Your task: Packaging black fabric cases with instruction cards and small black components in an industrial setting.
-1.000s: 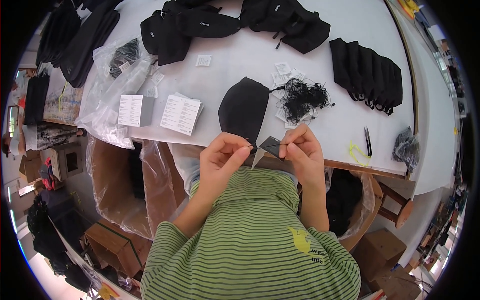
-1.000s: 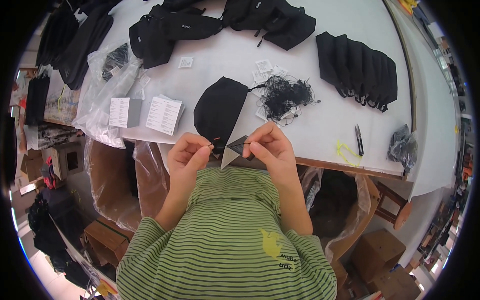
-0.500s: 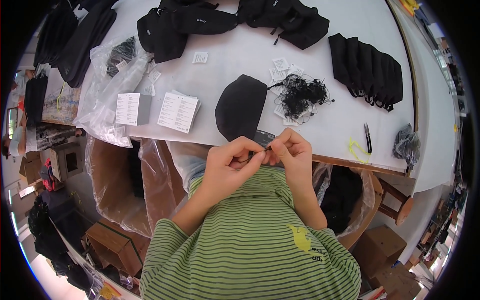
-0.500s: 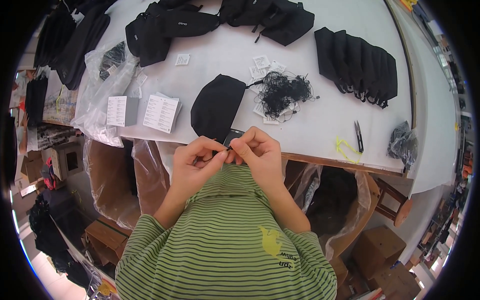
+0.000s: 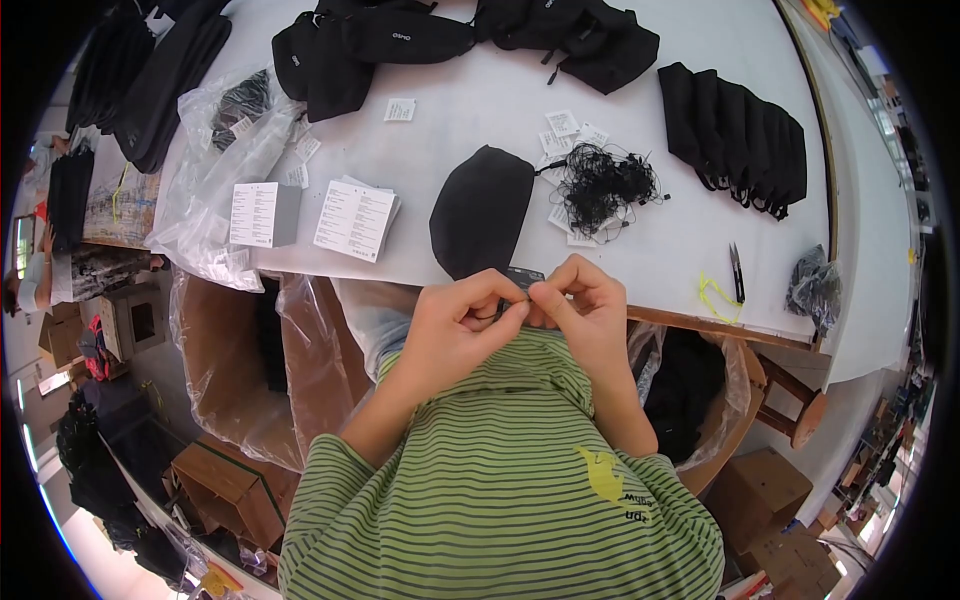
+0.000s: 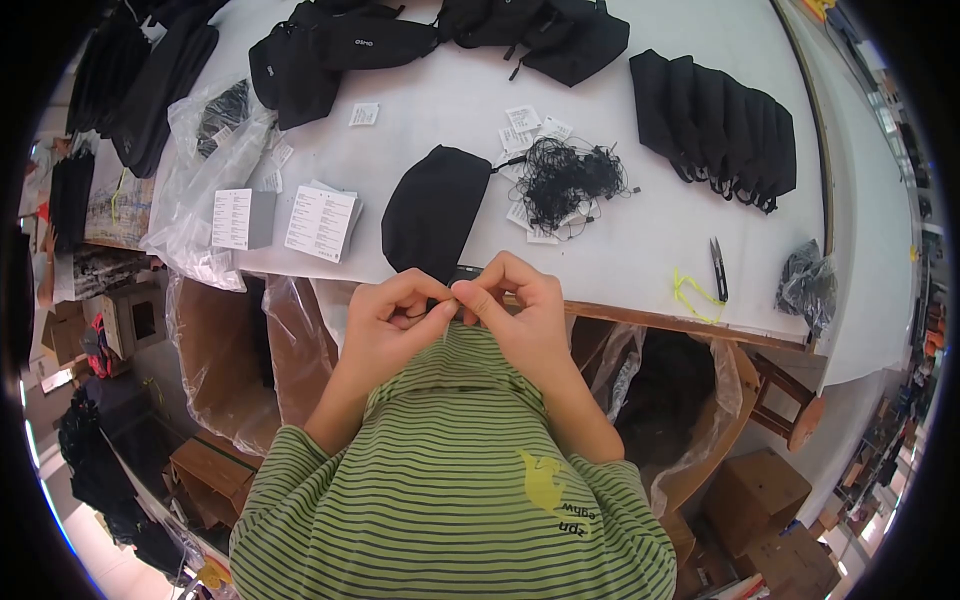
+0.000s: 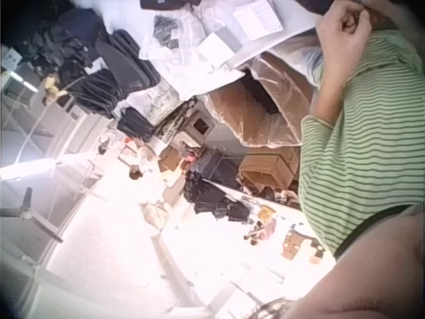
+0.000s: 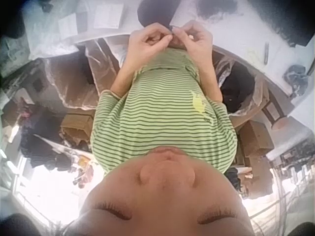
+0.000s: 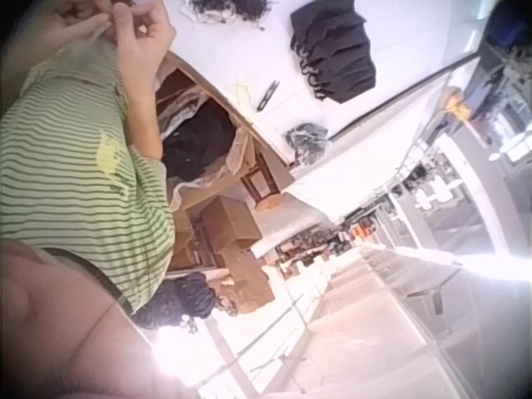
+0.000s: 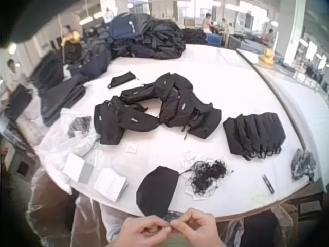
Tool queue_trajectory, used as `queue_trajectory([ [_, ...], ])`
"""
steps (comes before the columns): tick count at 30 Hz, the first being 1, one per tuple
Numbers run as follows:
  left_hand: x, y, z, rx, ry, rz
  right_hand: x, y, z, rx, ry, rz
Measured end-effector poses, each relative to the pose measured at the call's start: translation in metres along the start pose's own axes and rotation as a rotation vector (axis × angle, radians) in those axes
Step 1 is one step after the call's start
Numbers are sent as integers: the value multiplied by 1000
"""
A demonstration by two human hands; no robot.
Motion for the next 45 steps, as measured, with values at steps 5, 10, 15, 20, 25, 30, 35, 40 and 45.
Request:
queue_trajectory([
  [5, 4, -3, 3, 17, -21, -8, 0, 4, -1, -4, 23, -17],
  [10, 51, -11, -2, 148, -290, 152, 2, 5, -18, 72, 96, -38],
  [15, 97, -61, 12, 571, -542, 338, -8, -2, -34, 133, 44, -68],
  [20, 108, -50, 10, 915, -489, 730, -19, 5, -68, 84, 171, -110],
  [25, 83, -40, -19, 980, -261, 675, -26, 9, -97, -7, 359, -84],
  [30, 52, -35, -33, 920, -113, 721, -21, 16, -100, -587, 409, -195],
  [35, 49, -51, -44, 816, -153, 597, -16, 13, -79, -852, 217, -187],
  [40, 52, -56, -49, 804, -213, 626, -8, 9, -63, -986, 244, -314],
  [45, 53, -53, -50, 819, -213, 558, 10, 13, -50, -1177, 229, -407],
])
Point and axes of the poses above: each hand's wrist, its own x-axis towards the middle knuckle, its own z-axis out of the palm, y = z × x, the point moved 4 cm from there along x, towards the middle knuckle, and after that the axes turned 6 degrees about z, right-handed, at the moved point
